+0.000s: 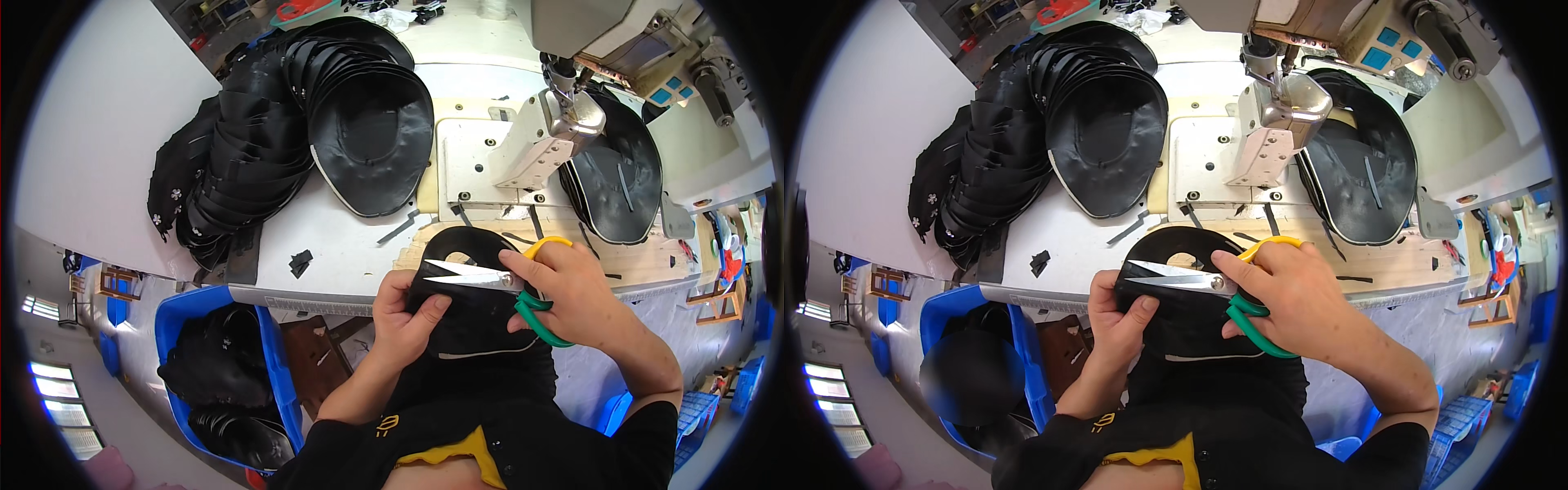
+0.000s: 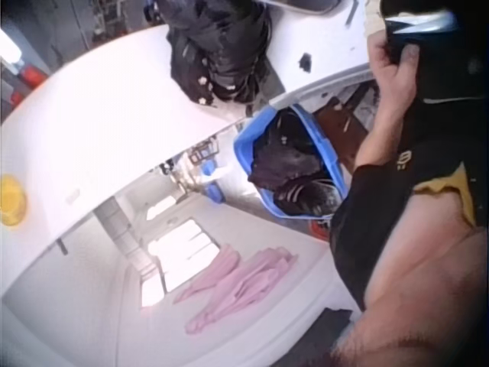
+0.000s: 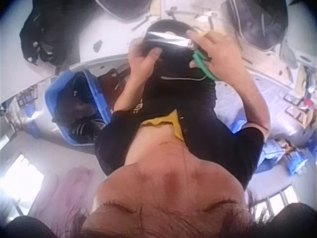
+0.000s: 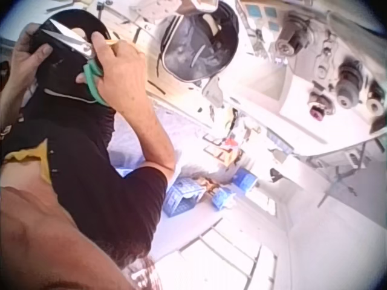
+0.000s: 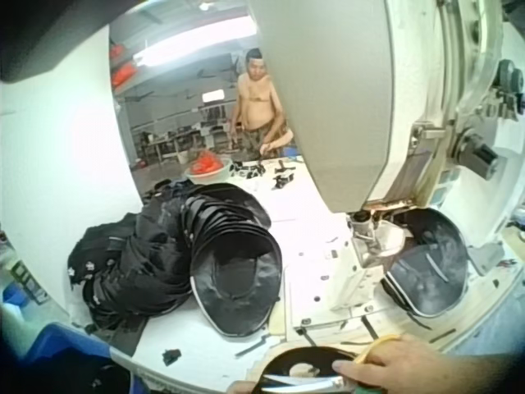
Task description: The person uses green-handled scissors to trim excess black fabric from the edges of a shoe upper. They repeatedly pick up the item, cut along the seams, and place it back on the table or into a pile. The task involves precise cutting to shape the material.
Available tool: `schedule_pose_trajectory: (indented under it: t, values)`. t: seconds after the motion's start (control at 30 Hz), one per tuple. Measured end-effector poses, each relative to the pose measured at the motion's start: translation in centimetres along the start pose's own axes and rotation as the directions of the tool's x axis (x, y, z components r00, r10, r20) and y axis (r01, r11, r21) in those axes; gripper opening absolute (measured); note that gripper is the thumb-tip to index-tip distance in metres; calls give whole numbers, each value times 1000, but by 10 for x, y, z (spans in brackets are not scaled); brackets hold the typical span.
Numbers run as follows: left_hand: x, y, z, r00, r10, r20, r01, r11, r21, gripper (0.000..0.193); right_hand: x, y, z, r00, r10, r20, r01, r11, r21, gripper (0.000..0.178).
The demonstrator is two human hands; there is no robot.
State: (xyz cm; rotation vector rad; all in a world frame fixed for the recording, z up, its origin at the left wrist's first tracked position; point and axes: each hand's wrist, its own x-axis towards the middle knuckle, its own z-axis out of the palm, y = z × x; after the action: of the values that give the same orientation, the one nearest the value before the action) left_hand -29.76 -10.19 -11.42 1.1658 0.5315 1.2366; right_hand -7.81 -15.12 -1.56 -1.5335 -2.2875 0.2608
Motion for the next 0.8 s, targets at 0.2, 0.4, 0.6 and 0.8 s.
schedule_pose_trajectory:
  t: [0.2,0.4,0.6,0.8]
  values:
    - [0,-3,7,999,29,-18,-30,999,-23,24,-1,0,18,997,-33,-74,32,999,-9,65]
    - [-1,-4,5,999,33,6,-33,999,-28,24,-3,4,20,991,-53,-120,48,998,-41,62]
    - [2,-1,5,992,-113,-61,103,983,-151,29,-6,11,12,995,40,-94,-36,998,44,65]
    - [2,-7,7,995,-69,-68,58,987,-149,25,-5,5,22,996,-10,-91,7,999,-41,62]
